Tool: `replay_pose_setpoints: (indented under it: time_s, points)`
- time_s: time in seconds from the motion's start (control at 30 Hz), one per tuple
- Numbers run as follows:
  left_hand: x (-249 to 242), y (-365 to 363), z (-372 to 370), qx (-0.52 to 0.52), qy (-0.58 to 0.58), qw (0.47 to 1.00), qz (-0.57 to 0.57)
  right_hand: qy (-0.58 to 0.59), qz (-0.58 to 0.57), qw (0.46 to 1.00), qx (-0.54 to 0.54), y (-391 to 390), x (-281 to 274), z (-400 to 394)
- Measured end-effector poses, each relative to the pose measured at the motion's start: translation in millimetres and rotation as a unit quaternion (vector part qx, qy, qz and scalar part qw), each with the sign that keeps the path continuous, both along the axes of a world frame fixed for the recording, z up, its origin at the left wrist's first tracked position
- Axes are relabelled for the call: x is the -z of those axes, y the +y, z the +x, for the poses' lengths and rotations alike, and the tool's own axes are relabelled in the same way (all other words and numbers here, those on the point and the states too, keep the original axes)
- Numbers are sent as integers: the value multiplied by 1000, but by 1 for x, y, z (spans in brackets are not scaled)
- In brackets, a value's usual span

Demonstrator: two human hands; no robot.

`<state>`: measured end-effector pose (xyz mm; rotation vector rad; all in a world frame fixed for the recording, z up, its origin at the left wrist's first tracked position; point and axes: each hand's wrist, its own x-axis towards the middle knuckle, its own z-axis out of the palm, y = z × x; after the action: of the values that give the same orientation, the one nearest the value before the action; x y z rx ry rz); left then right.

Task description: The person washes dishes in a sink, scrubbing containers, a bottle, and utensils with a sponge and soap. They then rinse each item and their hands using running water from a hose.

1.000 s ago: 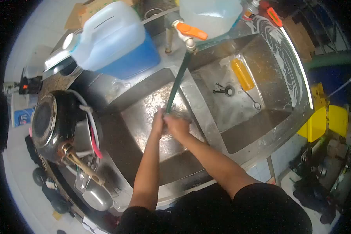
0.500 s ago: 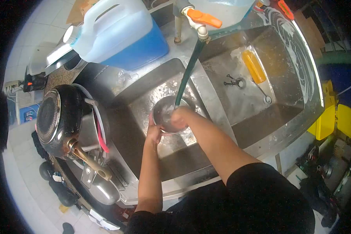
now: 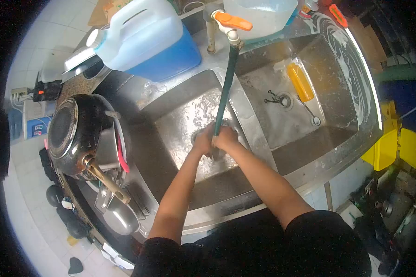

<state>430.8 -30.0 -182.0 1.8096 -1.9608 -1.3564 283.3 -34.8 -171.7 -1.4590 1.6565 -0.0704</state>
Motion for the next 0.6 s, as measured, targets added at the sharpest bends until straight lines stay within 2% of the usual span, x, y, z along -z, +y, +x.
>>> replay_pose_setpoints:
  time_s: [0.03, 0.07, 0.1, 0.13, 0.17, 0.23, 0.27, 0.37, 0.4, 0.43, 0.47, 0.5, 0.6]
  points:
    - [2, 4, -1, 18, -18, 1000, 5, 53, 52, 997, -17, -4, 0, -4]
    - [6, 7, -2, 6, -20, 999, 31, 57, 51, 996, 36, -6, 4, -4]
    - [4, 11, -3, -5, -22, 998, 62, -8, 18, 997, 77, -10, 3, -4]
    - [6, 9, -5, 73, -33, 996, 40, -73, -9, 990, 117, -13, 0, -3]
    - [6, 12, -6, 88, -64, 994, 30, -138, -35, 978, 154, -11, -5, 1]
    - [23, 8, -10, 116, -125, 985, -4, -289, -101, 929, 210, -15, -19, 11]
    - [46, 5, -12, 58, -124, 990, 47, -360, -132, 892, 238, -14, -28, 14]
    - [-26, 4, -14, -59, -105, 991, -61, -302, -23, 939, 160, -6, -49, 15]
    - [-22, 3, -14, -65, -53, 992, -96, -299, -40, 933, 197, -2, -77, 16]
    - [-18, 2, -14, -66, -2, 989, -130, -271, -63, 943, 181, -5, -74, 15]
    - [-17, 14, -12, 40, -160, 974, -156, -244, -86, 951, 167, -10, -66, 12]
    - [-54, 18, -16, 147, -314, 921, -176, -216, -108, 958, 155, -16, -57, 9]
    - [-93, 48, -12, 239, -319, 893, -209, -115, -120, 970, 177, -49, -35, 9]
